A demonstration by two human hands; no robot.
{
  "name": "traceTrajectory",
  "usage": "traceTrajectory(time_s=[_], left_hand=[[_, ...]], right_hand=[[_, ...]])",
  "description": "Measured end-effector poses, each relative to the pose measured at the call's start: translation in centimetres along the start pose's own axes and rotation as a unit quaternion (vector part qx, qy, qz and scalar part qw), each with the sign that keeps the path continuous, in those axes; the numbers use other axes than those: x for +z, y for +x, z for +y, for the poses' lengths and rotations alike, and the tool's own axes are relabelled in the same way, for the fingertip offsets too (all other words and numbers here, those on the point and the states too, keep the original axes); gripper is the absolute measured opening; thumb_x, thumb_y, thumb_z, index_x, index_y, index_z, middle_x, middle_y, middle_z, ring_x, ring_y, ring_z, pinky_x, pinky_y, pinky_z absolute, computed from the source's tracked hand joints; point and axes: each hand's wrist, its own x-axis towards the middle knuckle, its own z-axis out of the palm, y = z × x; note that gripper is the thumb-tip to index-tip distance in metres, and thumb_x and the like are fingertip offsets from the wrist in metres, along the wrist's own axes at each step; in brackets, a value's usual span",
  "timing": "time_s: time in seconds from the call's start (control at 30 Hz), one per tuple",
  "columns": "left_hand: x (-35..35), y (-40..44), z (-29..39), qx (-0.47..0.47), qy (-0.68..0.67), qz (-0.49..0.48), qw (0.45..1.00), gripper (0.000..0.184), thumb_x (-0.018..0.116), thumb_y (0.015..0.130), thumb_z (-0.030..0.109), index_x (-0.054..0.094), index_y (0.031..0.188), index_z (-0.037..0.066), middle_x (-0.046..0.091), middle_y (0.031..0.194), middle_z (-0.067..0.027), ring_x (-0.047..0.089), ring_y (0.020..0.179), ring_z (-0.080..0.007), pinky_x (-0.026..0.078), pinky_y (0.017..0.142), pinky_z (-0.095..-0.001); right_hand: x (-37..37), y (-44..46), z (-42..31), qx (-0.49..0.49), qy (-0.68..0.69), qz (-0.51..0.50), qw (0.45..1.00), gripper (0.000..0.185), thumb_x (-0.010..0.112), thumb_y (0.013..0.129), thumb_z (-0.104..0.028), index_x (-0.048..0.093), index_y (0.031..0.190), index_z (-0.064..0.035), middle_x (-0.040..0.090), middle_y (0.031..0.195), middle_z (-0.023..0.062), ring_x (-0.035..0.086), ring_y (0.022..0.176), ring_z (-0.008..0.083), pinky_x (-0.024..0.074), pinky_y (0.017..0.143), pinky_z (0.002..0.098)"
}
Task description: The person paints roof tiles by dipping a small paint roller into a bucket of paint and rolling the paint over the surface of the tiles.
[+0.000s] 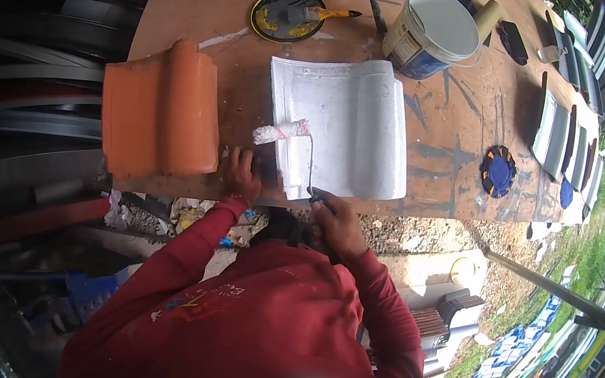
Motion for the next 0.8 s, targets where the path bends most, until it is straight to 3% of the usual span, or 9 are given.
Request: traceTrajectory(time_s=[0.07, 0.2, 0.33, 0.5, 0.6, 0.7, 0.8], left_hand=[[-0.2, 0.1, 0.1, -0.001, 0.013, 0.015, 1.0, 0.017, 0.065, 0.096, 0.02, 0.06, 0.103, 0.005, 0.058, 0.118, -0.0244, 0.061, 0.102, -0.0486, 0.05, 0.085, -0.0553], [-0.4, 0.1, 0.0, -0.007, -0.004, -0.025, 1.0, 0.018, 0.064, 0.096, 0.02, 0.06, 0.105, 0.005, 0.057, 0.12, -0.0249, 0.06, 0.103, -0.0488, 0.05, 0.085, -0.0551], [-0.1, 0.1, 0.2, -0.014, -0.003, -0.004, 1.0, 0.019, 0.065, 0.096, 0.021, 0.059, 0.106, 0.006, 0.057, 0.119, -0.023, 0.06, 0.103, -0.0483, 0.049, 0.084, -0.0555], [0.1, -0.3, -0.3, -0.04, -0.01, -0.042, 0.998, 0.029, 0.062, 0.099, 0.031, 0.059, 0.111, 0.005, 0.055, 0.127, -0.0239, 0.057, 0.111, -0.0491, 0.046, 0.092, -0.056], [-0.3, 0.4, 0.2, -0.004, 0.005, -0.001, 1.0, 0.018, 0.064, 0.096, 0.021, 0.058, 0.104, 0.006, 0.056, 0.118, -0.0215, 0.06, 0.101, -0.0473, 0.048, 0.083, -0.0559], [0.0, 0.0, 0.2, -0.004, 0.001, -0.002, 1.0, 0.019, 0.065, 0.095, 0.021, 0.058, 0.103, 0.006, 0.056, 0.116, -0.0209, 0.06, 0.101, -0.0467, 0.048, 0.082, -0.0553], [0.0, -0.2, 0.0, -0.012, -0.001, -0.015, 1.0, 0.018, 0.065, 0.095, 0.02, 0.058, 0.104, 0.006, 0.056, 0.115, -0.0202, 0.059, 0.102, -0.0462, 0.048, 0.083, -0.0545]], right_hand=[[0.3, -0.4, 1.0, -0.016, 0.019, 0.014, 1.0, 0.033, 0.055, 0.104, -0.015, 0.064, 0.129, 0.0043, 0.059, 0.073, -0.0002, 0.053, 0.058, 0.0065, 0.0451, 0.053, 0.0251], [-3.2, -3.5, 5.5, -0.06, -0.14, 0.003, 0.988, 0.034, 0.058, 0.102, -0.014, 0.067, 0.129, 0.0035, 0.061, 0.075, 0.0002, 0.055, 0.064, 0.0071, 0.0461, 0.057, 0.0261], [-3.8, -6.0, 5.9, 0.029, -0.122, -0.003, 0.992, 0.039, 0.061, 0.1, -0.012, 0.064, 0.137, 0.0005, 0.065, 0.077, 0.0042, 0.06, 0.071, 0.0094, 0.0516, 0.066, 0.0292], [-1.4, -3.8, 6.3, -0.1, -0.197, 0.07, 0.973, 0.04, 0.064, 0.098, -0.013, 0.065, 0.136, -0.0007, 0.076, 0.097, 0.0162, 0.069, 0.081, 0.0164, 0.0555, 0.079, 0.0343], [-1.2, -4.0, 8.9, -0.178, -0.197, 0.091, 0.96, 0.04, 0.066, 0.097, -0.014, 0.065, 0.135, -0.0003, 0.076, 0.102, 0.0204, 0.072, 0.087, 0.0227, 0.0555, 0.082, 0.0363], [-0.9, -4.2, 8.9, -0.109, -0.182, 0.091, 0.973, 0.04, 0.066, 0.096, -0.014, 0.066, 0.134, -0.001, 0.075, 0.104, 0.0242, 0.074, 0.091, 0.0284, 0.0553, 0.085, 0.0379], [-1.0, -3.5, 9.1, -0.114, -0.179, 0.084, 0.974, 0.04, 0.066, 0.096, -0.014, 0.066, 0.134, -0.0017, 0.074, 0.104, 0.0255, 0.075, 0.094, 0.0288, 0.0553, 0.085, 0.038]])
